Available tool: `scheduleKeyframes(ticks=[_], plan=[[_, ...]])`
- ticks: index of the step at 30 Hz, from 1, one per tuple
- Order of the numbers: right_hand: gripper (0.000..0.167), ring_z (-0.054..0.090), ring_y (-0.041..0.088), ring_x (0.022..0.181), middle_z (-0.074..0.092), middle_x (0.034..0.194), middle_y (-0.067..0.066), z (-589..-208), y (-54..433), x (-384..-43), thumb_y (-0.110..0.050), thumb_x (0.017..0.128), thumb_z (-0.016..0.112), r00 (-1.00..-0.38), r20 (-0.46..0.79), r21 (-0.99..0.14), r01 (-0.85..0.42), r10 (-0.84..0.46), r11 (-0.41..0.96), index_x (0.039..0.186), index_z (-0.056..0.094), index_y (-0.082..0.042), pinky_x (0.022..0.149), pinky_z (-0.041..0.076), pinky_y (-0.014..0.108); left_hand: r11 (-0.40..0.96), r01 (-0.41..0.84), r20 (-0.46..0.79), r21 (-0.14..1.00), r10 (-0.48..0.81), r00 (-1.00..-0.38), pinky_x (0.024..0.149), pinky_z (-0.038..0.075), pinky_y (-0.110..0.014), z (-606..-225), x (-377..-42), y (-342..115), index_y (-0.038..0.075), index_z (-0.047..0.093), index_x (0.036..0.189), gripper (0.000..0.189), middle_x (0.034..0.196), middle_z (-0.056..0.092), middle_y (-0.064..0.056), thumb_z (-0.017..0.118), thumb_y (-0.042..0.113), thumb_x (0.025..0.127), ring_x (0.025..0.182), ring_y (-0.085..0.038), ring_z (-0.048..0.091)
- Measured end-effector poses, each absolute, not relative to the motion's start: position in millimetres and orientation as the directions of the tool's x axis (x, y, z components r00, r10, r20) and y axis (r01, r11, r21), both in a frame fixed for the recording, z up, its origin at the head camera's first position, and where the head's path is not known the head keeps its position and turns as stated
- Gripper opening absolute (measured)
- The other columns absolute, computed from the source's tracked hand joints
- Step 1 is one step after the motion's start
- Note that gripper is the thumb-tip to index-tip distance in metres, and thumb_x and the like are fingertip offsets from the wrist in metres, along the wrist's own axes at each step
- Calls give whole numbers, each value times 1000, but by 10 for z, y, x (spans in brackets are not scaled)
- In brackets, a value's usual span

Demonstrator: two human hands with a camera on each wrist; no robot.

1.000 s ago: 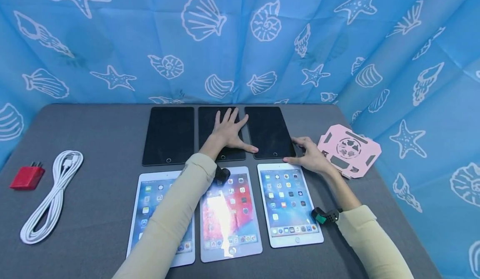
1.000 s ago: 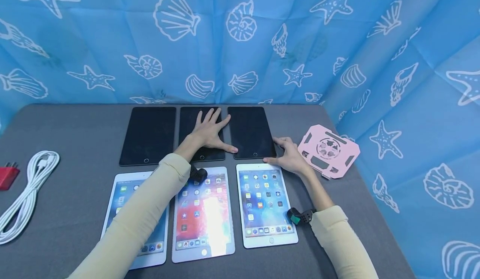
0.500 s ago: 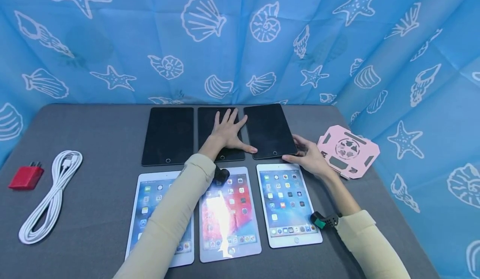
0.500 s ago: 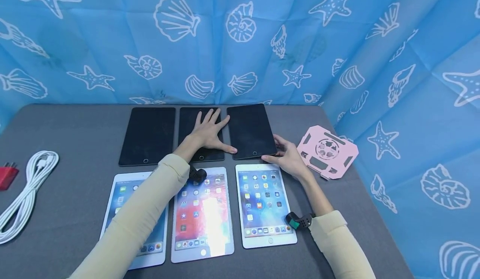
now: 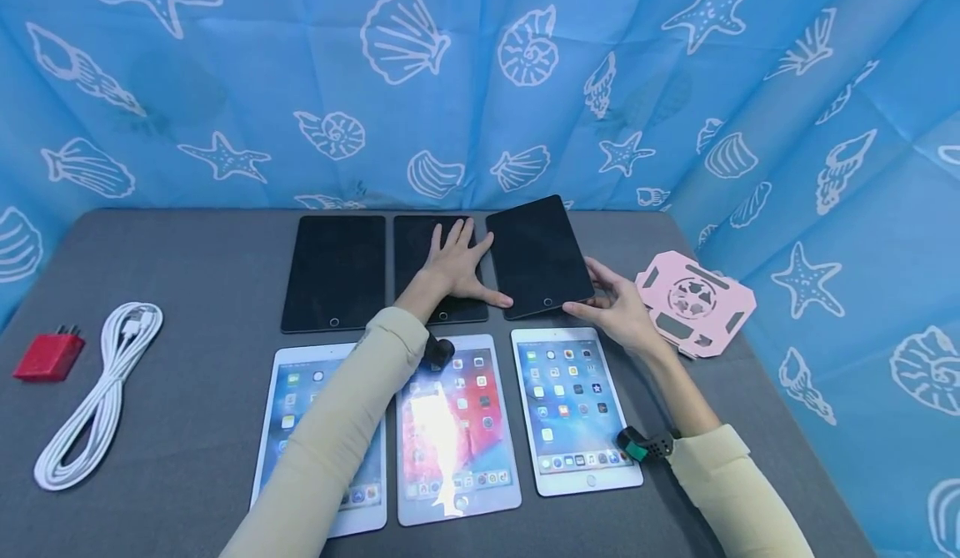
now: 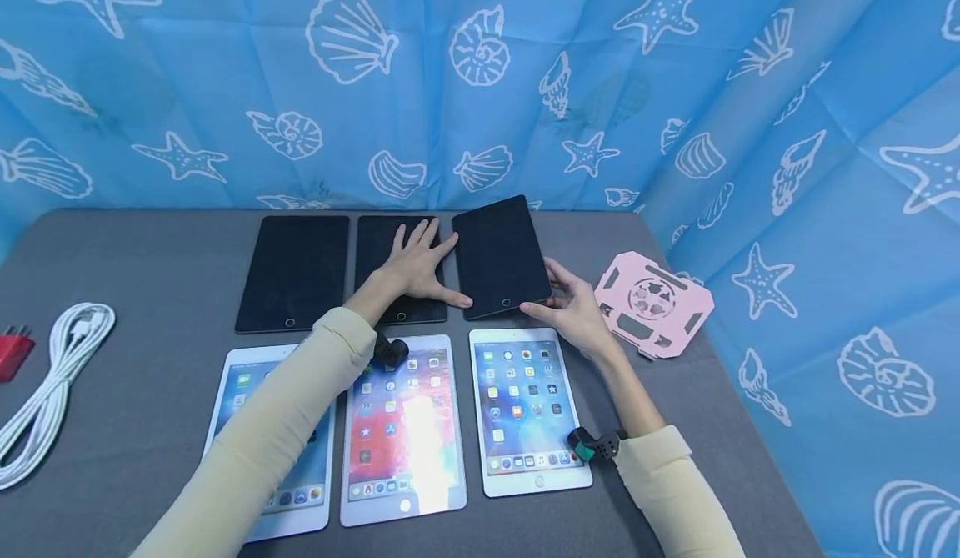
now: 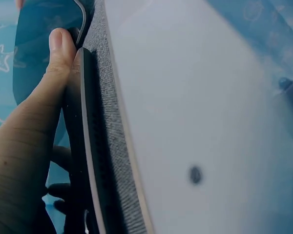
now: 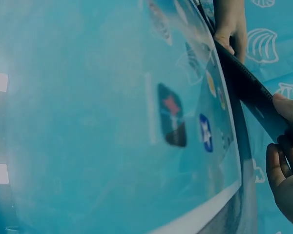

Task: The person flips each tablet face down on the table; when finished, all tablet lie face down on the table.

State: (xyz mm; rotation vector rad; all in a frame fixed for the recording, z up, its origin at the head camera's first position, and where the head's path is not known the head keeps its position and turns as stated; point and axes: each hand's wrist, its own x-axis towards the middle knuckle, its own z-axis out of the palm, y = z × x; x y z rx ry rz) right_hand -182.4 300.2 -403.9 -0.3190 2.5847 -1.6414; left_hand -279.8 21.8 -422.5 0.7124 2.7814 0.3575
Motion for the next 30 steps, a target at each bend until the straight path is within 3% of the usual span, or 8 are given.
scheduleKeyframes(ticks=[6,10,16,21,27,30], plan=[[81,69,1,96,55,131,25,-3938,2980,-1784,6,87,75,-975,85,-904,-163,-206,396,158,37,-5,83,56,14,830,490,-172,266,541,-824,128,-8,-57,-4162,-2751,298,20,12,166,121,174,-1,-13,64,83,77,162,-34,-6],[82,65,2,104,53,130,26,-3836,2931,-1743,10,87,73,-971,115,-902,-191,-211,388,158,35,-4,88,54,12,817,506,-182,278,562,-807,128,-7,-56,-4131,-2719,365,17,12,166,120,174,6,-13,65,81,79,162,-34,-4],[82,53,31,137,51,141,27,-3692,2773,-1682,7,88,72,-980,98,-896,-164,-175,412,160,34,-7,94,49,8,809,498,-173,311,563,-808,129,-4,-56,-4145,-2704,414,14,16,166,120,172,15,-14,69,77,79,162,-33,3],[82,43,43,145,45,145,25,-3671,2654,-1680,9,90,69,-981,81,-923,-140,-174,359,161,32,-10,90,51,9,768,503,-147,398,594,-791,129,0,-56,-4126,-2706,370,13,20,165,112,170,23,-13,70,71,82,161,-32,13],[84,47,44,138,38,151,22,-3690,2539,-1700,13,90,66,-966,109,-940,-176,-233,292,162,30,-11,88,56,16,644,475,-63,600,630,-774,121,19,-61,-3999,-2752,273,21,22,165,87,160,44,-10,57,62,97,148,-29,41],[85,45,43,139,36,154,21,-3706,2487,-1700,11,91,66,-962,110,-945,-180,-250,275,163,29,-14,88,56,16,541,445,10,714,628,-778,117,34,-55,-3924,-2795,218,24,18,165,80,151,55,-11,55,54,101,136,-28,56]])
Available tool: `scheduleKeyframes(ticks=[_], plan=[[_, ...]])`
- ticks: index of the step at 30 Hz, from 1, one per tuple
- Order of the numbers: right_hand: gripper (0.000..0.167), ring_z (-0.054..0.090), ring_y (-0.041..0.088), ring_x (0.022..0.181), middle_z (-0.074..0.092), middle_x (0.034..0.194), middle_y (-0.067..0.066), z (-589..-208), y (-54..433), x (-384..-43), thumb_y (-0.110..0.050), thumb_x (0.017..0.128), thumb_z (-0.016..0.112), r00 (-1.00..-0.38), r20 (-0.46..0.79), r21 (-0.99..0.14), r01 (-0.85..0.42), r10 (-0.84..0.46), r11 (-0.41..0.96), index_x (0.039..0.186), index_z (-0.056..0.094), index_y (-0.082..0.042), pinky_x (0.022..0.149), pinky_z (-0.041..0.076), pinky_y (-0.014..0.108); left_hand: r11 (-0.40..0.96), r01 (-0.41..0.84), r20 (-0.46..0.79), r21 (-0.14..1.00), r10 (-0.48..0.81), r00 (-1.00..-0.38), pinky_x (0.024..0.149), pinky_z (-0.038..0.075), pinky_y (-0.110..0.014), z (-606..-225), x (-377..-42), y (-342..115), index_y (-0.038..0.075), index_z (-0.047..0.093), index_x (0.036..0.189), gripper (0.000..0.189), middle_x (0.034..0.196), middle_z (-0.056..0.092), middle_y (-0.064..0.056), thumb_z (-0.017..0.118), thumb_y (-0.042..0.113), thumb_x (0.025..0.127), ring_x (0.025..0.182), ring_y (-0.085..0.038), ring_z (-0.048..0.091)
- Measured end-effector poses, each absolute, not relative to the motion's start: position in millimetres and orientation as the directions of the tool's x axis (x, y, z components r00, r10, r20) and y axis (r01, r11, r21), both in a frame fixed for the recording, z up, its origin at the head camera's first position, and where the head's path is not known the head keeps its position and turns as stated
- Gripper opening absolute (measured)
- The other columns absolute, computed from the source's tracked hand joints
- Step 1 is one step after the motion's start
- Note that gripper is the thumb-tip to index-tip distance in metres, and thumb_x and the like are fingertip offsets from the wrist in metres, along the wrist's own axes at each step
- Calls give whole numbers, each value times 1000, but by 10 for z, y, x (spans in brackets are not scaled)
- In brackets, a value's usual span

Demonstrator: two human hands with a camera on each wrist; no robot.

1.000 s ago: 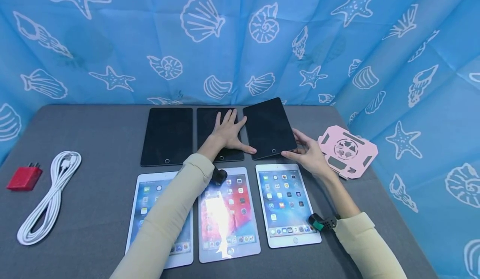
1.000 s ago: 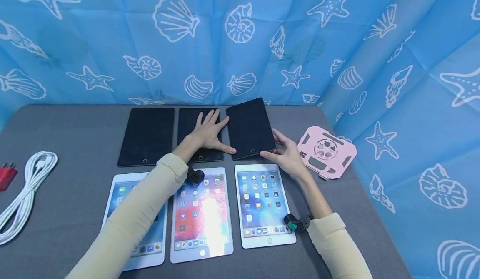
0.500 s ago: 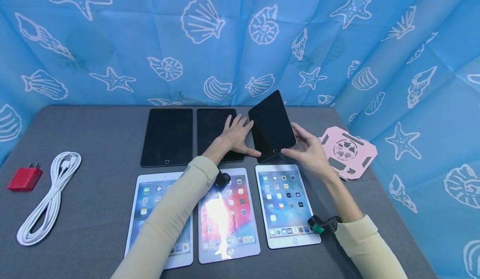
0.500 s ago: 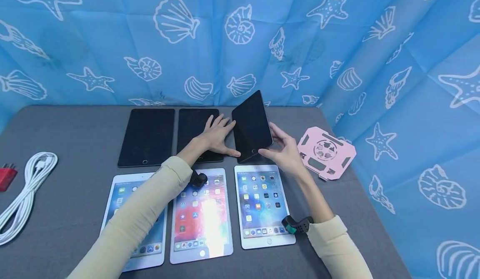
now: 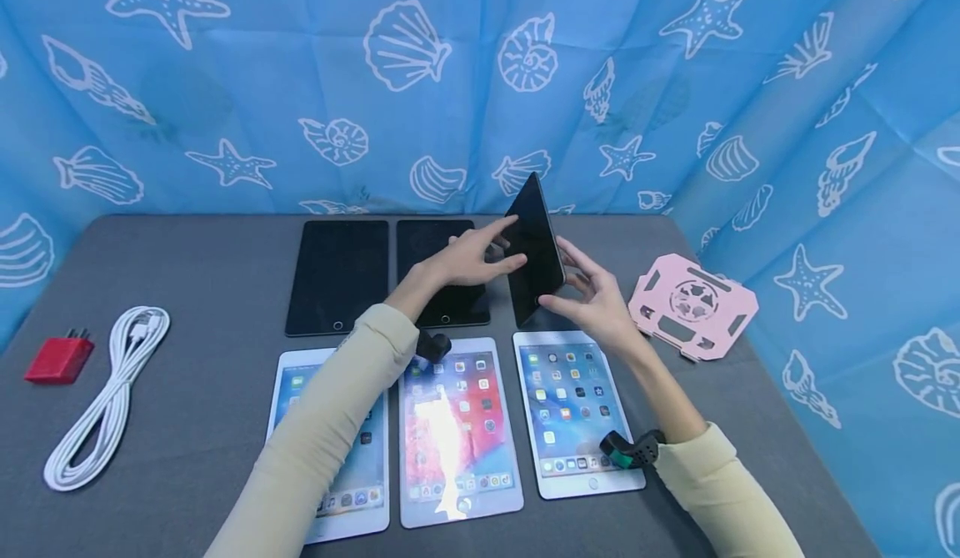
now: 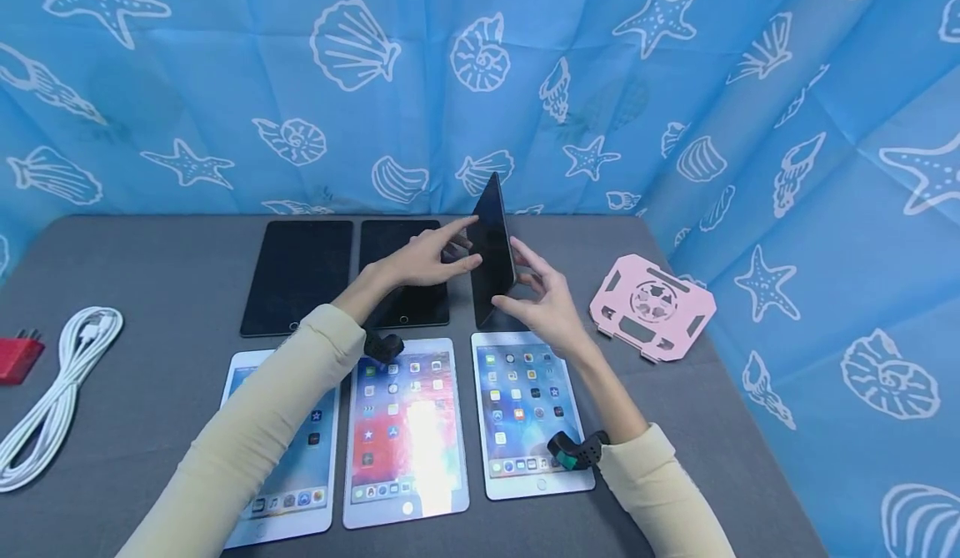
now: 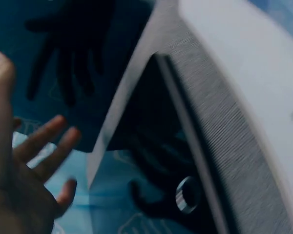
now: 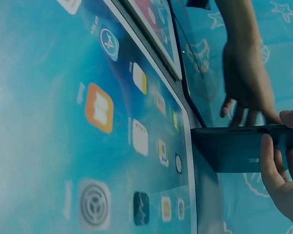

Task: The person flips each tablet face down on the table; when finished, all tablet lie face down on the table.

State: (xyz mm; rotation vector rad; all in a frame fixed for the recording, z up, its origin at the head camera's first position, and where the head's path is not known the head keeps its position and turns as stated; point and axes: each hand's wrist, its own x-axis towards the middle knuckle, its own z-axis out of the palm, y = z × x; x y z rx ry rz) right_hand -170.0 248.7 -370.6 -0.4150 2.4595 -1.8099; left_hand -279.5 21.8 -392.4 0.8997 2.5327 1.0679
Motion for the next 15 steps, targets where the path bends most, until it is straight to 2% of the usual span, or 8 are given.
scheduleKeyframes(ticks=[4,7,10,15], plan=[[84,44,47,137,32,157,24,-3734,2408,-1696,7,93,67,-959,105,-935,-186,-264,301,163,28,-18,85,57,17,421,422,88,803,616,-783,105,53,-45,-3837,-2836,141,26,13,166,78,143,62,-14,55,47,104,124,-28,67],[82,49,50,131,35,153,28,-3743,2337,-1693,4,94,68,-956,104,-928,-193,-275,320,163,30,-19,82,59,20,406,421,96,811,618,-781,100,55,-43,-3794,-2846,90,30,9,166,80,138,66,-15,55,48,104,117,-27,70],[77,57,45,123,46,144,27,-3745,2262,-1690,0,93,70,-953,103,-903,-209,-283,374,160,35,-15,83,60,25,417,420,80,806,626,-776,98,56,-44,-3781,-2844,43,31,4,166,83,133,70,-15,56,47,103,110,-26,73],[66,63,40,120,55,138,23,-3782,2182,-1693,-11,96,71,-950,48,-848,-202,-310,489,155,41,-12,91,60,44,414,424,78,806,635,-768,100,56,-43,-3822,-2845,-14,29,-5,166,95,136,67,-18,63,40,101,112,-28,72]])
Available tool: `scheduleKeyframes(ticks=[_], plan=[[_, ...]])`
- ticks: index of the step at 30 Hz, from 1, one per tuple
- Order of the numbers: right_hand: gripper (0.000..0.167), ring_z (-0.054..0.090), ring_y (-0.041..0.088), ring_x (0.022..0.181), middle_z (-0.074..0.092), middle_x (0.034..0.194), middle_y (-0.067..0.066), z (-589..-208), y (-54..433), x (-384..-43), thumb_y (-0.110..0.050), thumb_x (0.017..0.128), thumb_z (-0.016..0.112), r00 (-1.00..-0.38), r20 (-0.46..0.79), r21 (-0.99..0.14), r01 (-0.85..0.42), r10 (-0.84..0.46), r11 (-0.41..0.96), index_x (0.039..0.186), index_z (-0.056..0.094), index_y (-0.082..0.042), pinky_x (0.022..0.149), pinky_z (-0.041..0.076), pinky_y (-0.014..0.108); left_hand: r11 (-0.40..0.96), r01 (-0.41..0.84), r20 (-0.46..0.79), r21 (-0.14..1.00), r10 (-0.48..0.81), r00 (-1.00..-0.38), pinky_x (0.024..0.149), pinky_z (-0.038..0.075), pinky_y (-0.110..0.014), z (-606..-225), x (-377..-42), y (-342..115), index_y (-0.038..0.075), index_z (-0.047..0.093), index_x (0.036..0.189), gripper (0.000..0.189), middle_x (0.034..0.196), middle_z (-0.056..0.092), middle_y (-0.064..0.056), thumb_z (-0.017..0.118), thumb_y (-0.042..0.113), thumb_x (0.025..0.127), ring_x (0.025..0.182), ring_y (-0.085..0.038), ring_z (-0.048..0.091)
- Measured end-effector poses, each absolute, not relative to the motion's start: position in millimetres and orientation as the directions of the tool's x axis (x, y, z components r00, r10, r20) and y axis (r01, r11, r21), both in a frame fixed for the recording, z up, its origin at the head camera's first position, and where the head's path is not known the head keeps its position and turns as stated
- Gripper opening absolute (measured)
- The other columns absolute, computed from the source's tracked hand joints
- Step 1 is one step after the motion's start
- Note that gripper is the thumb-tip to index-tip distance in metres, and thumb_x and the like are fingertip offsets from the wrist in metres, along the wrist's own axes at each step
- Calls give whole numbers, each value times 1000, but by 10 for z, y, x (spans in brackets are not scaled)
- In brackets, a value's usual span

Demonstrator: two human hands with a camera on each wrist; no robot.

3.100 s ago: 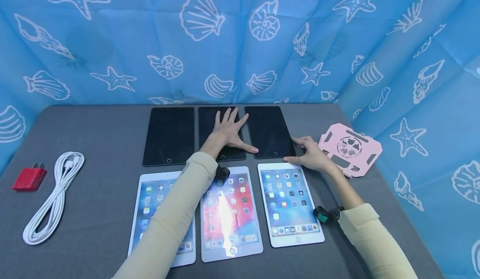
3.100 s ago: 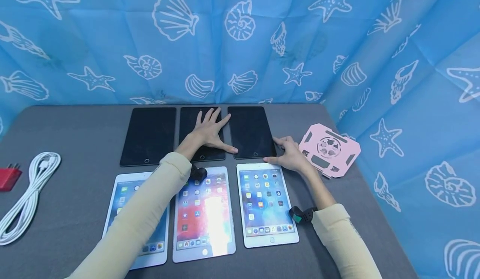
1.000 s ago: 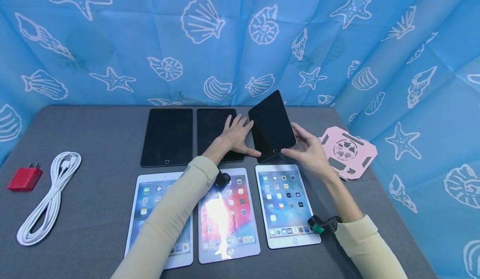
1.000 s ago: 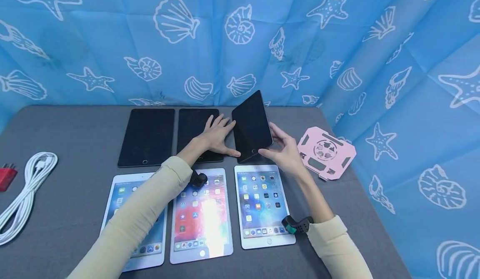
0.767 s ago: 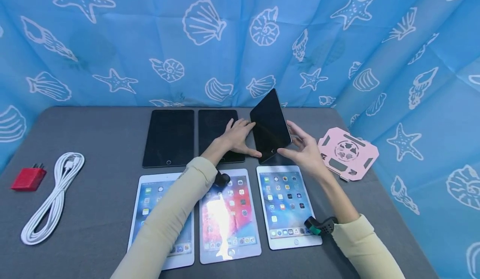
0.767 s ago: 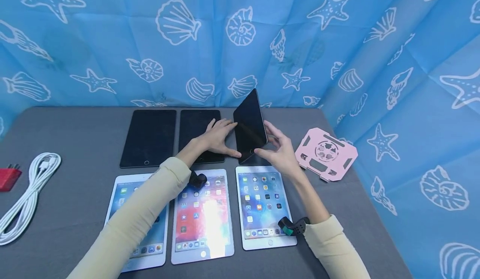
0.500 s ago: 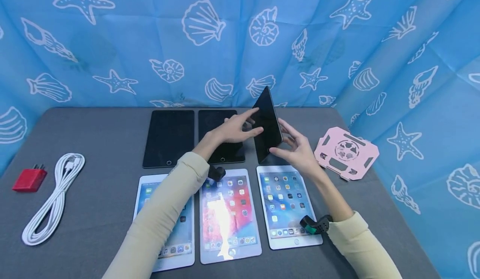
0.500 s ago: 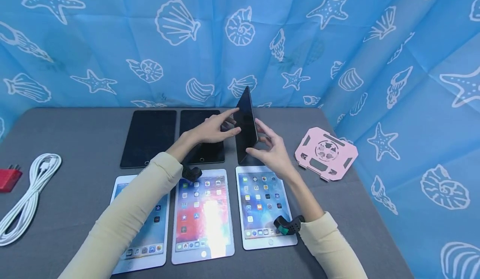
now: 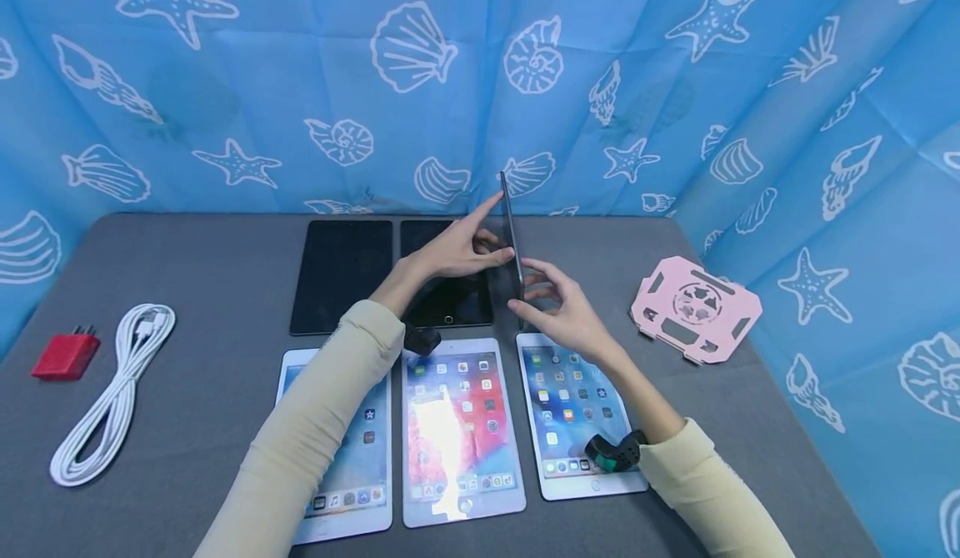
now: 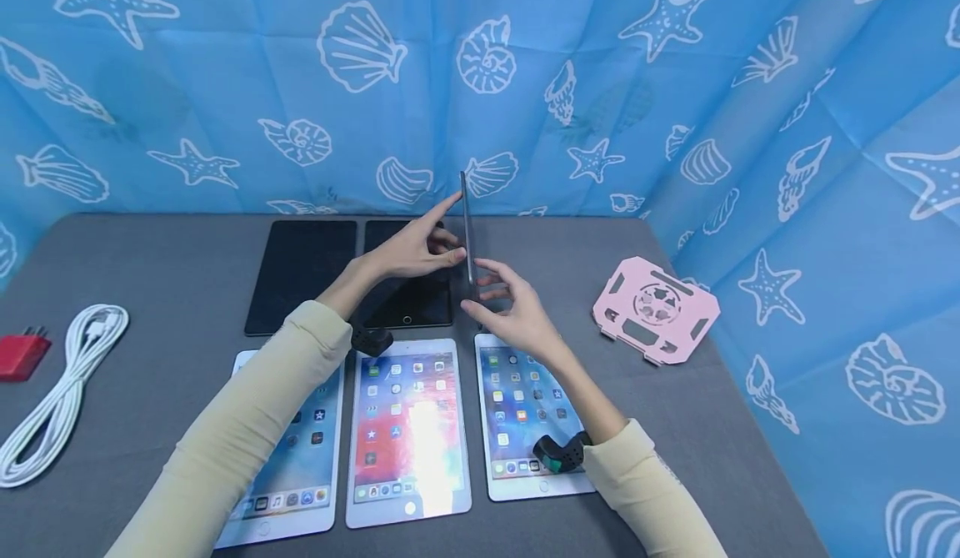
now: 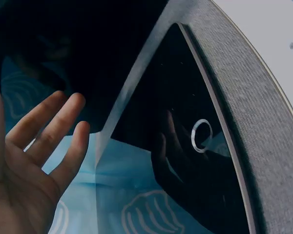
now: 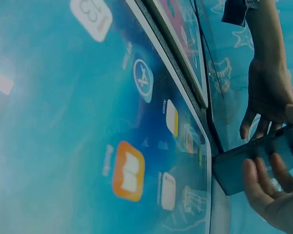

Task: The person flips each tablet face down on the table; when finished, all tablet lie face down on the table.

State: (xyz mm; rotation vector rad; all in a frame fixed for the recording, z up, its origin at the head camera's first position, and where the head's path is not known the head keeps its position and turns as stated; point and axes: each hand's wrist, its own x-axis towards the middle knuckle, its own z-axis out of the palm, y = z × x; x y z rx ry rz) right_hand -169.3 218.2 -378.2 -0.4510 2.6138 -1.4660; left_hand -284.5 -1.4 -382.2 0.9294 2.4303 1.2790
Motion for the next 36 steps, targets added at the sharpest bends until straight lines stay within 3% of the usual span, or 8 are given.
scheduleKeyframes(ticks=[6,9,15,18,25,29,31,36], plan=[[66,61,41,124,52,143,21,-3810,2170,-1727,-20,99,68,-941,-70,-839,-125,-332,530,157,37,-17,99,55,53,378,442,105,814,652,-751,102,55,-44,-3840,-2840,-95,33,-17,163,106,143,62,-18,67,41,98,112,-27,72],[67,60,41,124,50,144,22,-3825,2186,-1745,-24,100,67,-932,-107,-832,-106,-346,544,158,35,-17,98,55,52,359,436,103,825,663,-741,104,53,-47,-3847,-2835,-140,35,-17,163,107,145,59,-19,66,52,96,113,-28,72],[69,55,46,132,46,149,23,-3878,2229,-1795,-28,101,65,-916,-172,-807,-81,-364,585,160,31,-16,103,52,56,357,414,70,837,681,-729,107,50,-50,-3851,-2828,-181,34,-17,163,135,147,57,-20,51,97,66,117,-29,70],[70,52,47,135,44,151,24,-3908,2240,-1818,-32,101,65,-910,-203,-792,-66,-363,607,160,30,-17,107,48,58,370,408,59,834,677,-733,107,50,-50,-3840,-2822,-183,34,-18,163,143,147,57,-21,47,103,56,118,-30,69],[73,48,46,139,43,154,22,-3943,2229,-1846,-33,99,68,-902,-227,-784,-54,-366,619,160,30,-22,111,45,59,406,382,26,830,656,-755,108,49,-51,-3838,-2802,-202,31,-22,162,151,152,49,-26,46,106,50,122,-34,66],[72,46,45,140,42,155,23,-3977,2237,-1851,-31,100,68,-899,-223,-778,-69,-376,624,160,30,-20,112,43,59,399,360,19,843,648,-761,109,49,-51,-3846,-2794,-240,32,-23,161,150,153,47,-26,52,103,53,123,-34,65],[71,45,45,141,42,155,24,-3989,2244,-1849,-30,100,67,-900,-216,-775,-78,-379,627,160,31,-18,112,43,60,389,362,26,847,651,-759,106,51,-49,-3849,-2793,-264,31,-22,161,144,145,57,-22,60,96,63,117,-30,68],[72,46,44,137,41,154,25,-3998,2254,-1845,-29,99,68,-907,-196,-757,-101,-372,646,159,32,-15,109,46,58,305,342,48,889,679,-732,88,58,-41,-3876,-2797,-297,26,-22,162,120,105,75,-15,74,46,92,90,-31,73]])
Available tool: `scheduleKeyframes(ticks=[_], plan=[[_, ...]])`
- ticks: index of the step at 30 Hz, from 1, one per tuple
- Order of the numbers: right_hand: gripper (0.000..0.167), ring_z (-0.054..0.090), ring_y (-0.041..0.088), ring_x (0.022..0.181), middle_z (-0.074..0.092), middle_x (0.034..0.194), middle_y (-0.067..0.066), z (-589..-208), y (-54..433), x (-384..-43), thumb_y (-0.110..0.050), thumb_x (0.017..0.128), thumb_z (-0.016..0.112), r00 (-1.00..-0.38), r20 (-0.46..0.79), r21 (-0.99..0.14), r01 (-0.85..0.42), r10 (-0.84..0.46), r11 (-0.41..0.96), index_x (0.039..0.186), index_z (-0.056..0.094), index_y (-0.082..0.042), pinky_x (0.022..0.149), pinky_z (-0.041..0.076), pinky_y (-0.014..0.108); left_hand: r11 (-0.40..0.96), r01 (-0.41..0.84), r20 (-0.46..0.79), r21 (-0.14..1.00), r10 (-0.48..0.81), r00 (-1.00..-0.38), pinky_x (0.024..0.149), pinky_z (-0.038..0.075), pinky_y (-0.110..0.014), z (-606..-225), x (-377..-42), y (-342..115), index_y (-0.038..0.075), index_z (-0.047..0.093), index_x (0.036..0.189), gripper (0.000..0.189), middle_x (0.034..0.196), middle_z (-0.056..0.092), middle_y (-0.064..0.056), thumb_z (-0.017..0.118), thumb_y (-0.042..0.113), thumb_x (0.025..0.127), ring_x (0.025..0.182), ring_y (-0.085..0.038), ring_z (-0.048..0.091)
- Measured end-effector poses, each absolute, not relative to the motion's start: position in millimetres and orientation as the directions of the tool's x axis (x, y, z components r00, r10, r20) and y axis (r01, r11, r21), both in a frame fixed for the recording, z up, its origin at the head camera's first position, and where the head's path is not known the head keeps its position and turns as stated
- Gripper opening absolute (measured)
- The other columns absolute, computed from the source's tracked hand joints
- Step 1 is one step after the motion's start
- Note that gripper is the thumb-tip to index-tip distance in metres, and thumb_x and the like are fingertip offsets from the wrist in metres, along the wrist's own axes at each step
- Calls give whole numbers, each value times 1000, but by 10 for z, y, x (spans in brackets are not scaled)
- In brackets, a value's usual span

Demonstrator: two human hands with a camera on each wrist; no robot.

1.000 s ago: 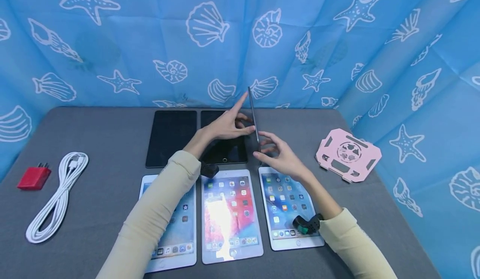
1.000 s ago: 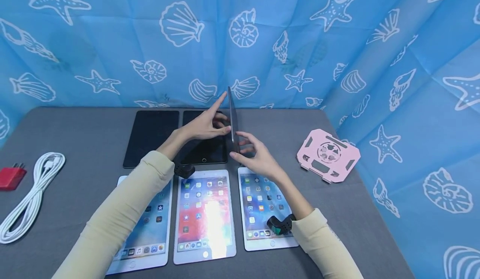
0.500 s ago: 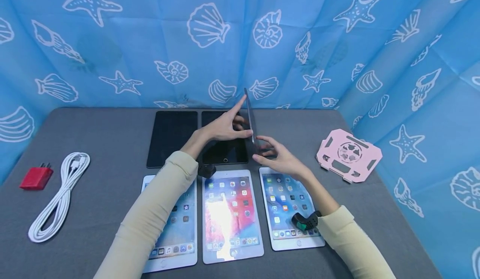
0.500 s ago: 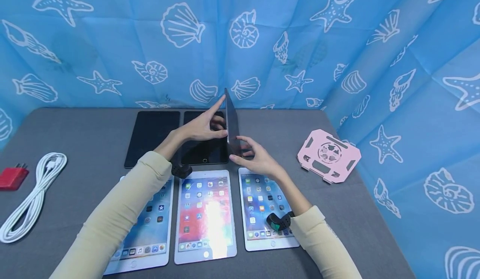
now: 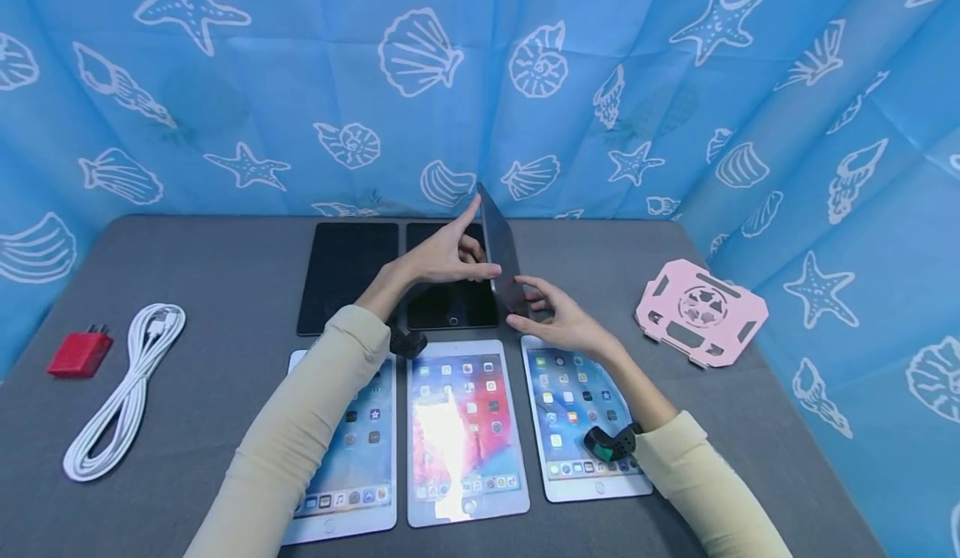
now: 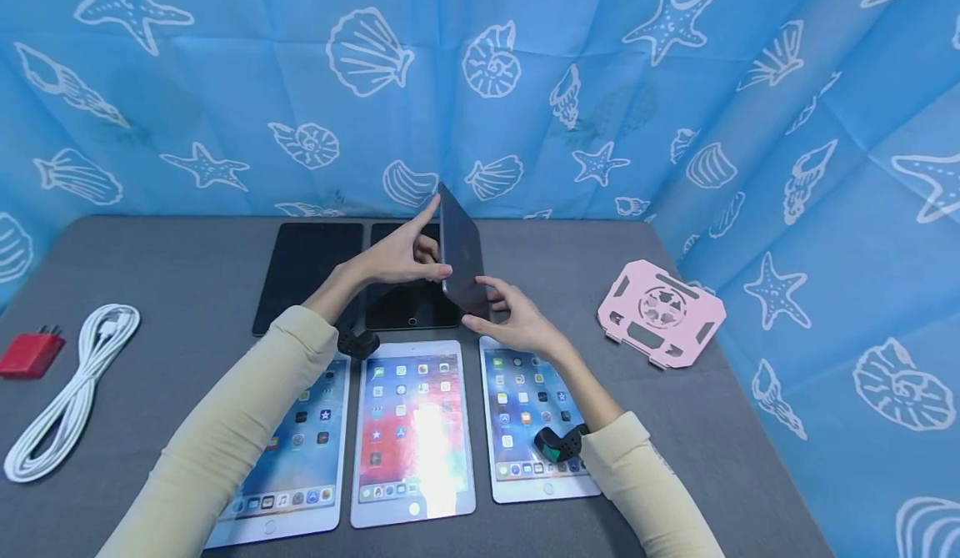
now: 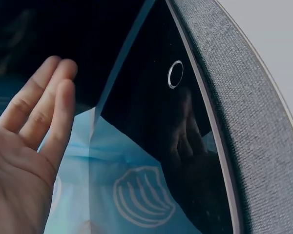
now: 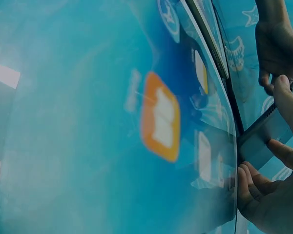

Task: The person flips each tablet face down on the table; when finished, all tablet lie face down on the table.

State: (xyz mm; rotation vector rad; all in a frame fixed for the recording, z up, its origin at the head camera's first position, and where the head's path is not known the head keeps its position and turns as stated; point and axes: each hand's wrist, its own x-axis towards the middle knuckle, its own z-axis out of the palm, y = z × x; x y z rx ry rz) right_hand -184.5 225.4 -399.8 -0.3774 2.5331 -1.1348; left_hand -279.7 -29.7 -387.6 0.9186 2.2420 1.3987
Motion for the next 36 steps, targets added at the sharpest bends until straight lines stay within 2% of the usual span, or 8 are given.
scheduleKeyframes(ticks=[2,5,13,18,21,28,33,36], plan=[[72,47,43,135,41,153,25,-4000,2262,-1845,-30,99,69,-911,-190,-747,-107,-365,657,159,33,-15,107,48,57,263,302,41,916,688,-724,79,60,-41,-3887,-2796,-295,26,-22,162,118,96,74,-15,75,30,94,85,-39,72],[72,50,43,133,42,152,25,-4008,2279,-1846,-30,98,71,-916,-182,-737,-112,-356,666,159,35,-17,105,50,56,232,251,22,940,693,-721,72,61,-44,-3890,-2786,-286,26,-23,161,120,90,71,-13,76,23,93,83,-45,70],[72,56,42,126,45,148,25,-4006,2342,-1854,-29,96,73,-920,-171,-726,-124,-352,676,157,39,-17,103,52,54,200,176,-19,964,712,-702,73,61,-50,-3891,-2764,-245,25,-28,159,124,91,71,-9,76,22,93,87,-47,69],[73,55,40,123,45,146,24,-4001,2400,-1860,-31,93,77,-931,-178,-692,-112,-319,713,155,42,-19,102,53,52,253,142,-84,957,710,-699,69,59,-46,-3887,-2744,-213,24,-31,158,129,90,69,-7,78,24,90,85,-46,68],[73,54,39,121,44,146,25,-4004,2449,-1863,-31,91,79,-937,-176,-680,-105,-301,725,154,44,-18,102,52,52,284,130,-114,950,702,-703,65,56,-43,-3892,-2727,-188,22,-32,157,132,84,66,-6,80,25,89,80,-44,66],[72,55,42,121,45,145,27,-4028,2573,-1895,-30,90,80,-943,-147,-668,-128,-299,733,152,48,-14,101,52,55,308,155,-111,939,697,-708,56,45,-35,-3925,-2722,-97,19,-32,158,133,78,60,-2,81,29,88,66,-28,61],[72,55,42,119,44,144,28,-4023,2629,-1911,-27,89,81,-945,-130,-651,-147,-301,745,152,49,-12,99,51,56,309,131,-130,942,695,-707,60,45,-31,-3961,-2707,-26,18,-32,157,133,79,55,-3,81,27,88,65,-22,56],[73,55,41,118,45,142,29,-4018,2646,-1913,-28,88,82,-948,-132,-630,-146,-290,763,152,49,-12,99,50,56,347,172,-123,922,684,-719,64,46,-28,-3992,-2693,18,14,-32,157,135,78,51,-2,82,31,87,65,-17,52]])
